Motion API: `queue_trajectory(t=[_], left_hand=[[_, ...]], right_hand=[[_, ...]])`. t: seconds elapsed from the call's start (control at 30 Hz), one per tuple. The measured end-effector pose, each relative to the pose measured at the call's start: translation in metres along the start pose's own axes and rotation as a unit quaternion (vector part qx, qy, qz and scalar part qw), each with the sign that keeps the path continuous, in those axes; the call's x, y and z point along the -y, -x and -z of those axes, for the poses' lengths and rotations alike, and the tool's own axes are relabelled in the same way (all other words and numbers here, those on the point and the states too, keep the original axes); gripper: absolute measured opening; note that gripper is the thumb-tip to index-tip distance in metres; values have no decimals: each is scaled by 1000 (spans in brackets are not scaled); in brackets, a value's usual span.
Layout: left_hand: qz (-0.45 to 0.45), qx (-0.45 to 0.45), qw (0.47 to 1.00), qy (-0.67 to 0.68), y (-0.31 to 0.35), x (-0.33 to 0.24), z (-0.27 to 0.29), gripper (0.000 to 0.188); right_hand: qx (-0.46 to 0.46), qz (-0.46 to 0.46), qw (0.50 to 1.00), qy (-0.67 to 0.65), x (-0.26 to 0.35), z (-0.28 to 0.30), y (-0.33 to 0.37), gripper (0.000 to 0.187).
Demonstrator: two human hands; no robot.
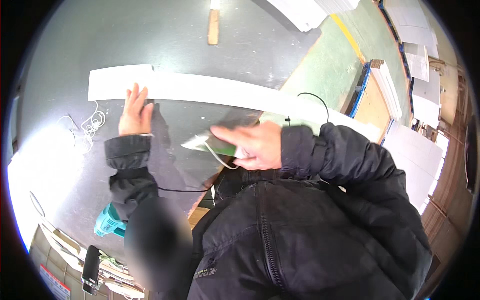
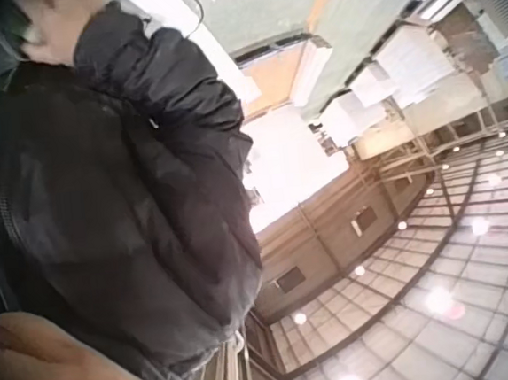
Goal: Trimming excess plastic edging from a furniture panel with a utility knife and then applying heat with a heat gun to finish the edge.
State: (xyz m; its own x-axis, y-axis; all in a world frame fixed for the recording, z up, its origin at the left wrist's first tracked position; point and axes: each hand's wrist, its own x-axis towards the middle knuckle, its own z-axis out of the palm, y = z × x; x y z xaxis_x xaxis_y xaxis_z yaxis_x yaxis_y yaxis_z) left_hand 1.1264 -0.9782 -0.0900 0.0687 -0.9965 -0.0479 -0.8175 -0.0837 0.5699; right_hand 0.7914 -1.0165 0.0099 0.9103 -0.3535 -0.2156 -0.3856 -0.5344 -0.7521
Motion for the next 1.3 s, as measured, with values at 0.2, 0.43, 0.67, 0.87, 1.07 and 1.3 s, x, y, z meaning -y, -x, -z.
queue_trajectory(t=[0.2, 0.43, 0.67, 0.87, 1.07, 1.3], left_hand=[[87, 120, 985, -84, -25, 0, 6, 50], [106, 130, 978, -125, -45, 23, -5, 53], [89, -275, 942, -168, -2, -10, -50, 55], [82, -239, 923, 289, 85, -229, -141, 35], [20, 14, 923, 384, 97, -308, -180, 34], [-111, 91, 945, 294, 80, -372, -178, 64]], right_hand=[[-29, -31, 998, -41, -26, -61, -34, 85], [-241, 58, 969, 27, -90, -25, 56, 67], [-197, -221, 941, 165, -207, -27, 219, 69], [-391, -132, 900, 138, -156, -28, 250, 56], [-496, -85, 844, -182, -87, 66, 297, 76], [-702, 94, 679, -193, -56, 185, 332, 46]])
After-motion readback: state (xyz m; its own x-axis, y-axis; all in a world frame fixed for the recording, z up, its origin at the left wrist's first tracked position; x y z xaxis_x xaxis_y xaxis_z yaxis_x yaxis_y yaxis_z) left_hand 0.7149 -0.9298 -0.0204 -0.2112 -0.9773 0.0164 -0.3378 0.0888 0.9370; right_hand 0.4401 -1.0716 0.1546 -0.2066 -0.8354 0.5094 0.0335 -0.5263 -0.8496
